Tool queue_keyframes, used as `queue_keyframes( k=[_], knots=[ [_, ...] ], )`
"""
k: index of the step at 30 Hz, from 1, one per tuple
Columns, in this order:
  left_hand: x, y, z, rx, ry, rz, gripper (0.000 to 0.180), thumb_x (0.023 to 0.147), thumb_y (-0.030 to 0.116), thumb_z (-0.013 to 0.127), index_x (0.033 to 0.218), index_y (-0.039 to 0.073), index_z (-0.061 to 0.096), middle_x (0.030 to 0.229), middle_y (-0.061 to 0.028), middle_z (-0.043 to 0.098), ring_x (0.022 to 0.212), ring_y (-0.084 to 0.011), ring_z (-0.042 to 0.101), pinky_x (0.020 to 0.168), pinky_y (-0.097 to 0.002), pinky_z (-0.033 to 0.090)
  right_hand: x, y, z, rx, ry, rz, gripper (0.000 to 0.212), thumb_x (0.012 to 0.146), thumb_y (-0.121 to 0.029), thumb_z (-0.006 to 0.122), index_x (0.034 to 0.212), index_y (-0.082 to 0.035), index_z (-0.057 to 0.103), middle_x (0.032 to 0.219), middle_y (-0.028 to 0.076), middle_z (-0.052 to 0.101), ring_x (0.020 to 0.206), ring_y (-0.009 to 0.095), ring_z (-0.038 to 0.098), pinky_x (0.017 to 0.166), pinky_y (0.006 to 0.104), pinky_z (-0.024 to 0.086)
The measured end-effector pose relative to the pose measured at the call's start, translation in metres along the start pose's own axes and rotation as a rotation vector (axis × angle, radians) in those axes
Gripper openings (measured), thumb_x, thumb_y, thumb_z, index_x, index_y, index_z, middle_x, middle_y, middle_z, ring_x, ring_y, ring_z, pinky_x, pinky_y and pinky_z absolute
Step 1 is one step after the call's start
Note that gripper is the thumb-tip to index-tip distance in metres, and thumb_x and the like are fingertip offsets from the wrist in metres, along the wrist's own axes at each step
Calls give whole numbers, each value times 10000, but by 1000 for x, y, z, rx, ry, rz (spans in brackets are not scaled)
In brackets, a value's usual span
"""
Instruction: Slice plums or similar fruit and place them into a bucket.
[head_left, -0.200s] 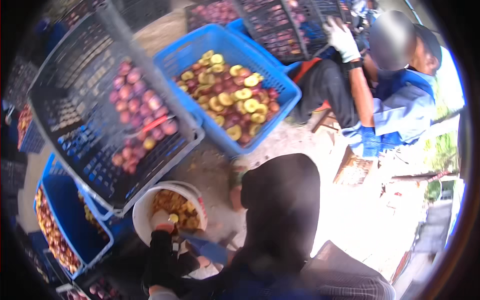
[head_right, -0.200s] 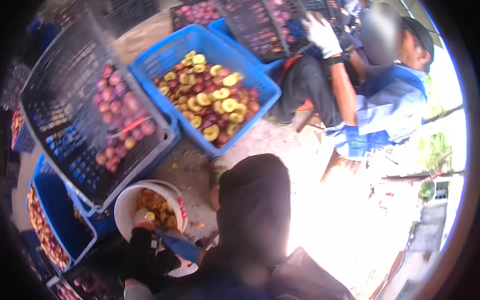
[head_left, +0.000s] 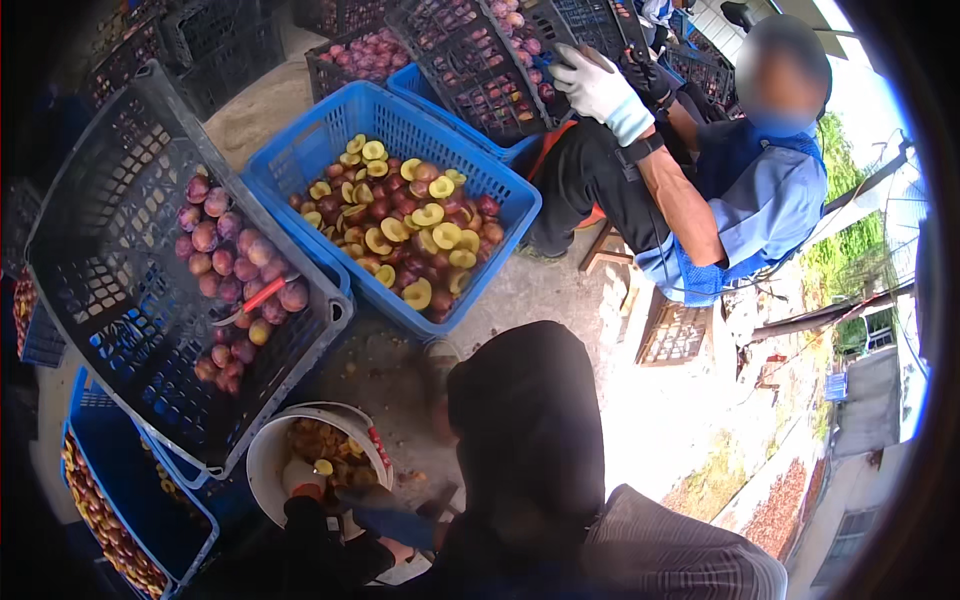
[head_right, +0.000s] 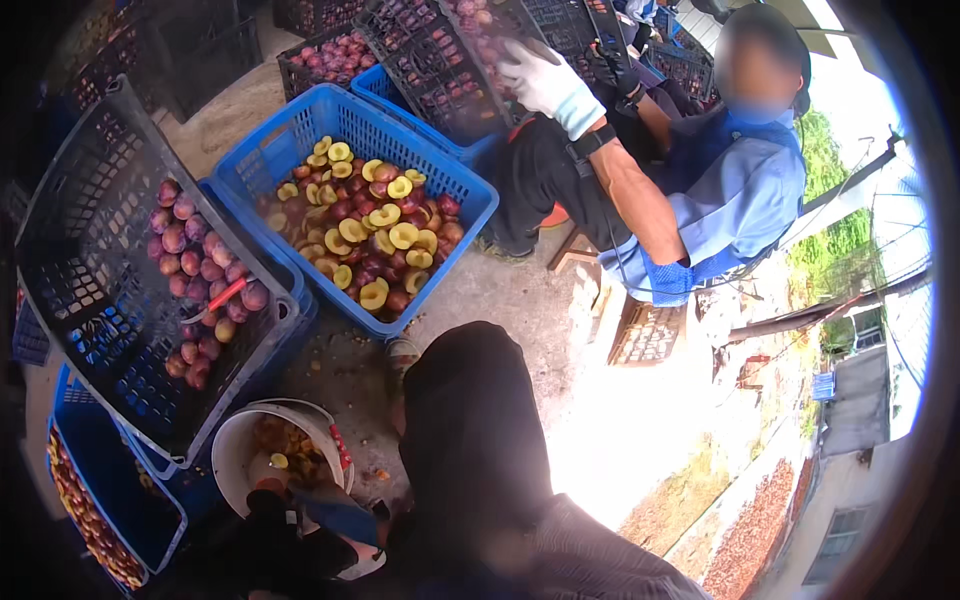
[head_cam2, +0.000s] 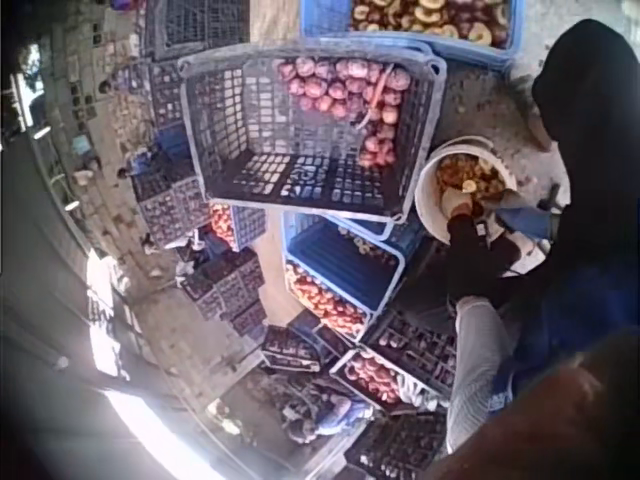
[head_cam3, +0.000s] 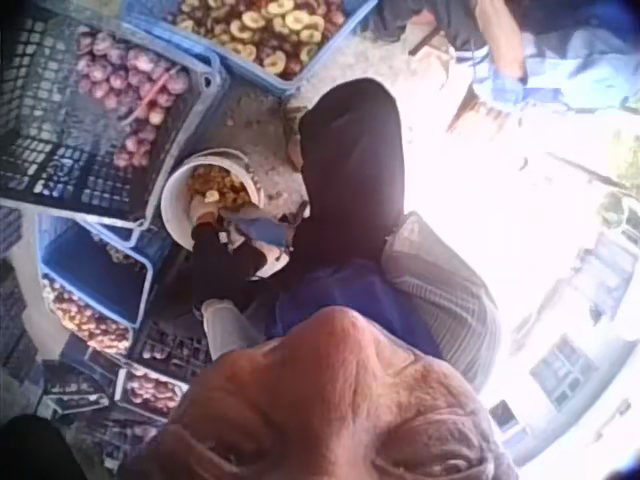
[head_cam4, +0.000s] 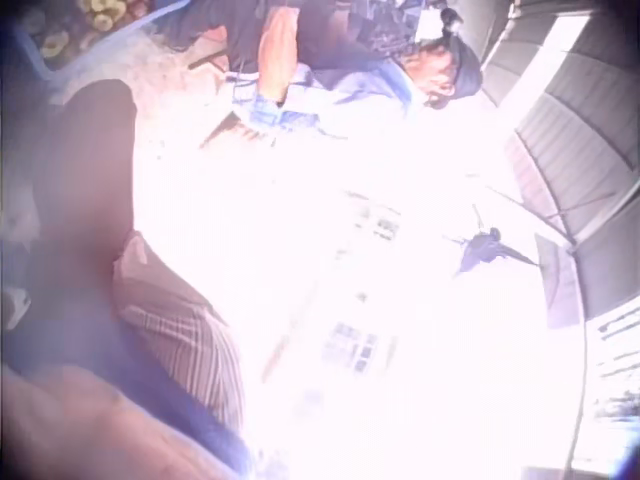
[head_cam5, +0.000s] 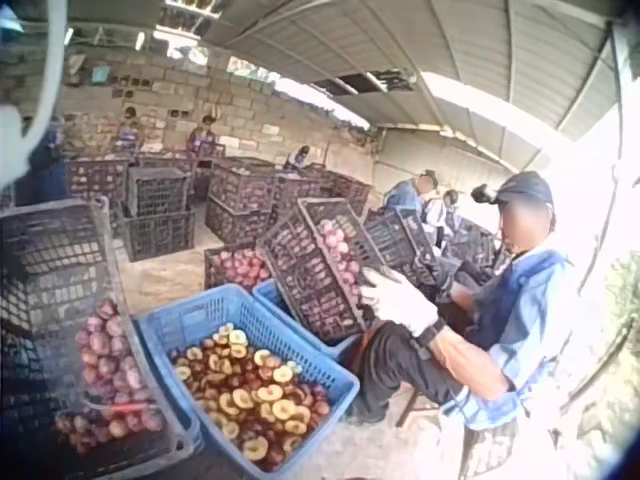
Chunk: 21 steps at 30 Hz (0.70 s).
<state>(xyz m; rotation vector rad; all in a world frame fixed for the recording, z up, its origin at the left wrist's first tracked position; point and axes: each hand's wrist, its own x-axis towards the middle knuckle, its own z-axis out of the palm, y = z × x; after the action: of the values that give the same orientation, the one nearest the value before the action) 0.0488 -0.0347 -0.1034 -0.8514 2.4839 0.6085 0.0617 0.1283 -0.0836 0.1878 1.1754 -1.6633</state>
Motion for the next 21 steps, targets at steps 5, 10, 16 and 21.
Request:
queue_keyframes(
  k=[5, 10, 16, 21],
  knots=[
    [-32, -7, -55, -406, -79, 346, 321, 830, 223, 410, 1106, 70, 465, 1137, -115, 443, 1050, -224, 404, 900, -297, 312, -43, -52, 21, -5, 71, -8, 290, 848, -249, 444, 1083, -88, 494, 880, 15, 517, 766, 83, 490, 680, 207, 392],
    [-109, 26, -111, -1208, -34, 208, 170, 688, 18, 492, 815, 19, 604, 982, -88, 536, 872, -170, 519, 721, -257, 430, -76, -105, 50, -46, 19, -2, 337, 832, -296, 512, 1057, -45, 496, 891, 9, 509, 801, 81, 465, 715, 218, 384],
    [-171, 46, -131, -1123, 249, 202, 336, 557, -31, 493, 882, 17, 564, 1008, -81, 484, 954, -212, 471, 811, -268, 388, -104, -106, 67, -320, -69, -171, 360, 849, -333, 468, 957, 1, 547, 835, 47, 543, 762, 96, 486, 665, 247, 389],
    [-192, 44, -122, -1589, 155, 159, 265, 609, 9, 511, 870, 22, 554, 1054, -114, 460, 1026, -248, 427, 889, -302, 337, -112, -98, 73, -276, -147, -92, 357, 844, -325, 480, 950, 10, 542, 808, 35, 540, 752, 113, 488, 653, 263, 395]
  ],
)
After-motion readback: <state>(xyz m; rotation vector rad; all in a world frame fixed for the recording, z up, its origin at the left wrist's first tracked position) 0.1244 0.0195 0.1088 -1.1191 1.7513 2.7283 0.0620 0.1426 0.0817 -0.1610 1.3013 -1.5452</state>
